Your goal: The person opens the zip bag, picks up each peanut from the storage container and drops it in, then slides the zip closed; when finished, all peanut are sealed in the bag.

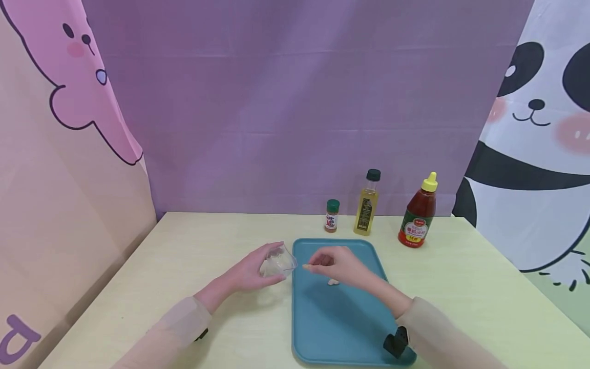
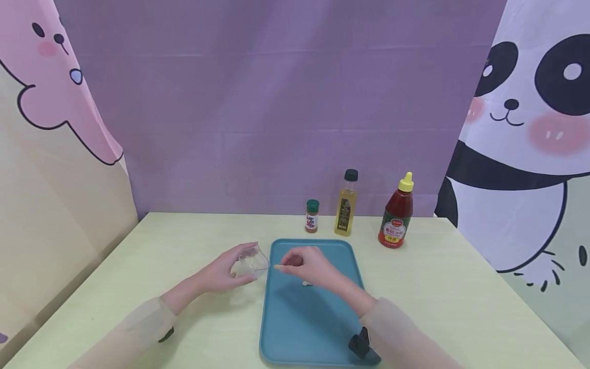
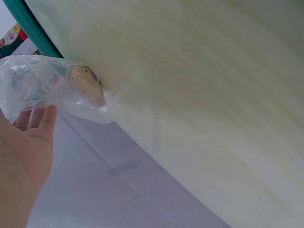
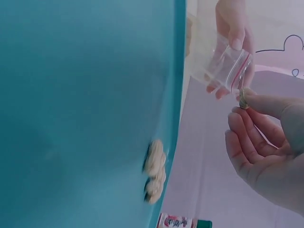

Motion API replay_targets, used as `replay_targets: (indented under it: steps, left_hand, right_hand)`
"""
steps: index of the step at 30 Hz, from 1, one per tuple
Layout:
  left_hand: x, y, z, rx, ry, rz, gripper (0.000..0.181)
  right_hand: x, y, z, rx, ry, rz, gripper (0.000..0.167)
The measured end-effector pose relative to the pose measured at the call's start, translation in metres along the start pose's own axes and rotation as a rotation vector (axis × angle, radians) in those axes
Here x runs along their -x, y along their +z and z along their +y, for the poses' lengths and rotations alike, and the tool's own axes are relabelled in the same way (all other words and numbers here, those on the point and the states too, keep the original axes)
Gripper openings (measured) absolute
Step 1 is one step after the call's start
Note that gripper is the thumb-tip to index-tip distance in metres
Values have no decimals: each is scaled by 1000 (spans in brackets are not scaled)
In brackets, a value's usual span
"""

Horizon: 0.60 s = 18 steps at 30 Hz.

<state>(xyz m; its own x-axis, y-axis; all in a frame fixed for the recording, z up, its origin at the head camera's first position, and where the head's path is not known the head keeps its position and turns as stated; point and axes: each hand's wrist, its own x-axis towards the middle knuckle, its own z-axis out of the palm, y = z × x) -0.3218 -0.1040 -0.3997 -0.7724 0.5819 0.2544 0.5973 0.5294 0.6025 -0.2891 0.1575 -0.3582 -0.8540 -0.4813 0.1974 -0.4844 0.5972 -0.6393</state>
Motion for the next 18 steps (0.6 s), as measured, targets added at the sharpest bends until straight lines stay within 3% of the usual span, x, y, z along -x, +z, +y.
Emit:
replay_targets:
  steps: [8,18]
  left_hand:
    - [0,1,-2,-1,-4,-6,77]
    - [1,0,1,-5,-14,-13,78]
  right_hand:
    - [-17,14,-11,-29,-62,44,16]
    - [-25,23,-14,-30,-55,86,14]
